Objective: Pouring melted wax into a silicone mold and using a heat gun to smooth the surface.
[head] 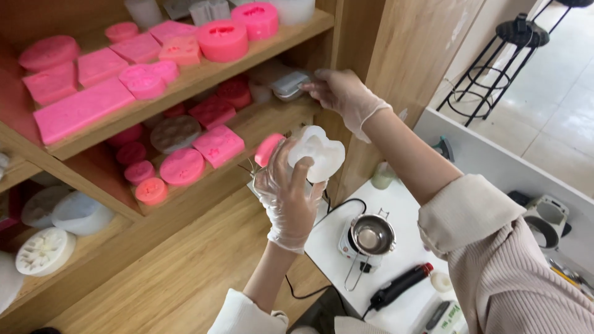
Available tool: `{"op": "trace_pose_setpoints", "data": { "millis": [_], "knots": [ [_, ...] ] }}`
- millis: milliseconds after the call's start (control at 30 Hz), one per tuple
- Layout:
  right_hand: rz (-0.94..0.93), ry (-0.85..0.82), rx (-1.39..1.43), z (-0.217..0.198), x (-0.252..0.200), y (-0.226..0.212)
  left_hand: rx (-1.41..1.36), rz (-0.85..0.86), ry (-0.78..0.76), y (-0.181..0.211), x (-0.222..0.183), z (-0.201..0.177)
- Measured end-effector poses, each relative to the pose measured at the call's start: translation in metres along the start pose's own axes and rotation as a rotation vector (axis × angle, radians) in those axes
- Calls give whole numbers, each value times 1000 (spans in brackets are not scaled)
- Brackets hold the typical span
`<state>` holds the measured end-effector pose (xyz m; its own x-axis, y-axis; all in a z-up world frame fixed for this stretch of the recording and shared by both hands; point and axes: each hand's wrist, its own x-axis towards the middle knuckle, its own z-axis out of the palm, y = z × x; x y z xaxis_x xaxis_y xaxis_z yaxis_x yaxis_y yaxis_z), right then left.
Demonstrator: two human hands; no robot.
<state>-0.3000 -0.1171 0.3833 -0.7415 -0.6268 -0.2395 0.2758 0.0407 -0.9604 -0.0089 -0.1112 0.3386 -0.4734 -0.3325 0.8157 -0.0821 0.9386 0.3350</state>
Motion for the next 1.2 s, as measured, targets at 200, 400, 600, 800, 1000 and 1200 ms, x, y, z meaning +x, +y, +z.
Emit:
{"op": "trace_pose_setpoints", "data": {
  "millis": [200, 400, 600, 800, 1000, 1200],
  "knots": [
    [-79, -145, 20, 2, -47, 4, -92, 43, 38, -5, -28, -11],
    [-211, -108, -95, 6, -98, 26, -98, -32, 51, -19, -46, -9],
    [-235, 14, -345, -54, -129, 127, -97, -105, 31, -30, -84, -24],
    [-120, -394, -1394, -49, -85, 320, -393, -247, 120, -21, -128, -45],
    [-329, -354, -1901, -58, -8, 499, -340, -379, 54, -3, -134, -109],
    [-151, -162, -2164, -39, 17, 514, -411, -358, 104, -11, -156, -138]
  ]
}}
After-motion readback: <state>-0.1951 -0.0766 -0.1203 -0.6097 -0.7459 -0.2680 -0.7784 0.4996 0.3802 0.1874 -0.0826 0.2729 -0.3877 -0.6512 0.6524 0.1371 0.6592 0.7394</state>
